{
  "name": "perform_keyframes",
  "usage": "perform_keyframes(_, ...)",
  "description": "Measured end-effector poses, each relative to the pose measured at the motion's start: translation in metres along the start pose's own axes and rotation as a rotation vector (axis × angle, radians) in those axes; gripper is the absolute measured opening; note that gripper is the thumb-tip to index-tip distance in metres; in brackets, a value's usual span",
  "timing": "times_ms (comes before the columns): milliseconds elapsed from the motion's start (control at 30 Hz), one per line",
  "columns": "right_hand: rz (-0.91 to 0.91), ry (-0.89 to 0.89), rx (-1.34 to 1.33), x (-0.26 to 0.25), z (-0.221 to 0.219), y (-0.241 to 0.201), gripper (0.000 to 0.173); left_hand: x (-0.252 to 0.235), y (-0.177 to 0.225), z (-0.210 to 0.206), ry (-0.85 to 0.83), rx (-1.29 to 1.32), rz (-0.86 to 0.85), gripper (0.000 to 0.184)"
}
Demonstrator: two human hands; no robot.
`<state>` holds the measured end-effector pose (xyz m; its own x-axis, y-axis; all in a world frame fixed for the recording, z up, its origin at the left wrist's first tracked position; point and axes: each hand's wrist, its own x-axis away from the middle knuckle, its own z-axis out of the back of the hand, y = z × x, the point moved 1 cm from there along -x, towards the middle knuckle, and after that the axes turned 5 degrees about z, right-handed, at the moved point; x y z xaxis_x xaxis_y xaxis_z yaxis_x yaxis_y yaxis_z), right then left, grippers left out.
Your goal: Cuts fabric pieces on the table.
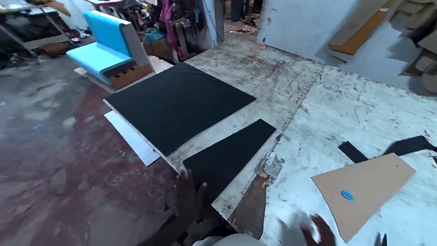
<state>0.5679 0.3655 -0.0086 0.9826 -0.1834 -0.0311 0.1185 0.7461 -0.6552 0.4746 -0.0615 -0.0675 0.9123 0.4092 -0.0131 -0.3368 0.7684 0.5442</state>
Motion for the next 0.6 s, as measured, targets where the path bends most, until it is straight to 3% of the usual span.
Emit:
perform_keyframes(100,0.335,-0.126,0.019,-0.096,-0.084,-0.024,0.069,-0.008,-0.007,0.025,-0.090,0.409,0.514,0.099)
perform_keyframes(167,0.474,-0.211,0.123,-0.163,-0.127,-0.047,0.071,-0.007,-0.010,0.024,-0.256,0.654,0.735,0.085)
perform_keyframes(233,0.573,-0.253,0.245,-0.225,-0.158,-0.062,0.073,-0.002,-0.005,0.027,-0.526,0.803,0.845,0.074)
perform_keyframes(400,0.677,-0.308,0.502,-0.320,-0.187,-0.074,0.080,0.008,-0.006,0.028,-0.624,0.696,0.792,0.048)
perform_keyframes(500,0.658,-0.364,0.669,-0.325,-0.182,-0.079,0.081,0.001,-0.012,0.038,-0.626,0.618,0.687,0.036)
perform_keyframes(600,0.622,-0.372,0.765,-0.298,-0.169,-0.083,0.086,-0.021,-0.028,0.047,-0.587,0.512,0.591,0.035)
